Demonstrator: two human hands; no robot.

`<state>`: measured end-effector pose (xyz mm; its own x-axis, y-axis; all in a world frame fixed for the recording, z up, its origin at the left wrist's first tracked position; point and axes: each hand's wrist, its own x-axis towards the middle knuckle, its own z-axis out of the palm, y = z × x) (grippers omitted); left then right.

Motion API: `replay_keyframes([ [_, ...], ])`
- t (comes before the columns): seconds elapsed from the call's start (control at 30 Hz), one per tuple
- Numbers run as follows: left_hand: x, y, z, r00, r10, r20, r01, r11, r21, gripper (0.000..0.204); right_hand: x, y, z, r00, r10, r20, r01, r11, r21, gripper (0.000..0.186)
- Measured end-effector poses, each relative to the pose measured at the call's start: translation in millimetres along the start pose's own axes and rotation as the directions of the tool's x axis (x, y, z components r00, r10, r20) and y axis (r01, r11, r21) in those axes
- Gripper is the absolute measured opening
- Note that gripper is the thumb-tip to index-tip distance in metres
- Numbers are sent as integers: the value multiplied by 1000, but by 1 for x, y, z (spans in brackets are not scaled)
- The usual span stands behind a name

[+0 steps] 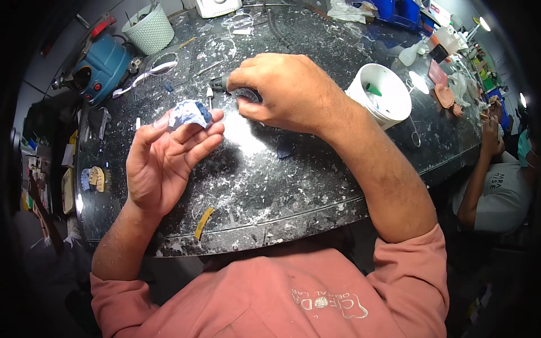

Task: The person fits blue wax fragments onto a clear dental appliance by hand, placing the pieces into a container before using a rotary tool to polish the edges of the clear appliance.

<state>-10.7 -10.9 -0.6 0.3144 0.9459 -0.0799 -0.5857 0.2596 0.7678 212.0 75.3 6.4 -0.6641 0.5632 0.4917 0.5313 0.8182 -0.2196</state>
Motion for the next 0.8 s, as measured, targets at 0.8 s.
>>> replay_keyframes([
  [0.8,3,0,-1,971,229,64,-238,937,257,52,8,-26,12,973,140,-185,68,590,805,13],
])
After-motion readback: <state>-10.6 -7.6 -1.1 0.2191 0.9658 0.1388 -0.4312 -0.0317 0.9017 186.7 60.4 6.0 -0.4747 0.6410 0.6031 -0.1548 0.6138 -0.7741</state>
